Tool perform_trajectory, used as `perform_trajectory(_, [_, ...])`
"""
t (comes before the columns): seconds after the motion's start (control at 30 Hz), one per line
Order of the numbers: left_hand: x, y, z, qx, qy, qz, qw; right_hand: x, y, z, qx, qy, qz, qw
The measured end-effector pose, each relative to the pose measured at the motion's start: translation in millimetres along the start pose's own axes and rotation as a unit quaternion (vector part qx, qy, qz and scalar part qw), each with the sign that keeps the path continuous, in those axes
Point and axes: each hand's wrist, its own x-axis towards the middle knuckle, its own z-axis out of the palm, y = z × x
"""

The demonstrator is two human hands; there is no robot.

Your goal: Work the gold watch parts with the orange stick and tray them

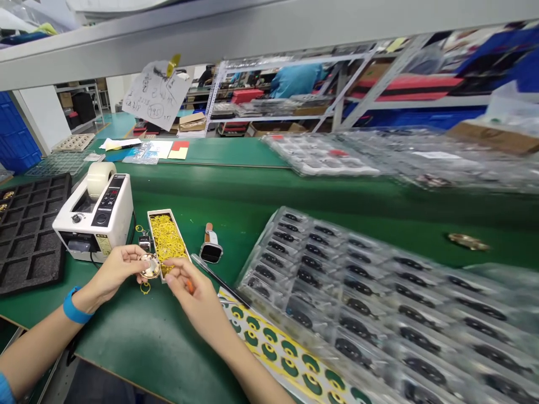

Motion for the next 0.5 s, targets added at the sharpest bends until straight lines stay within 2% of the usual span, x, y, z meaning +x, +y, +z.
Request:
perform_trajectory(0.1, [0.3,-0.1,-1.2,-0.007,-0.028,-0.020,0.999,0.7,-2.3,-3.3,-0.068,-0.014,-0.076,0.995])
perform_trajectory(0.2, [-0.9,1.5,0.1,-0.010,-0.091,-0.063,0.994,2.7,-5.5,-4.5,-0.116,-0.025,-0.167,0.979])
perform_trajectory(0.27, [-4.6,2.3,1.3,-0.017,-0.134,-0.090,0.987,3.7,-7.0,-4.0,-0.110,-0.023,-0.179,0.978])
perform_trajectory(0.33, [-12.5,1.0,-0.4,-0.040,-0.136,-0.098,0.985,4.0,-8.3,-3.7,-0.091,-0.026,-0.147,0.985])
perform_trajectory(0.4, [-24.7,-3.5,-8.2,-0.067,-0.078,-0.074,0.992,3.7,-9.0,-4.4,-0.068,-0.035,-0.097,0.992])
perform_trajectory(0.5, [-45.6,-13.5,-32.6,-0.082,0.092,-0.002,0.992,2.5,-7.8,-7.1,-0.026,-0.042,-0.005,0.999])
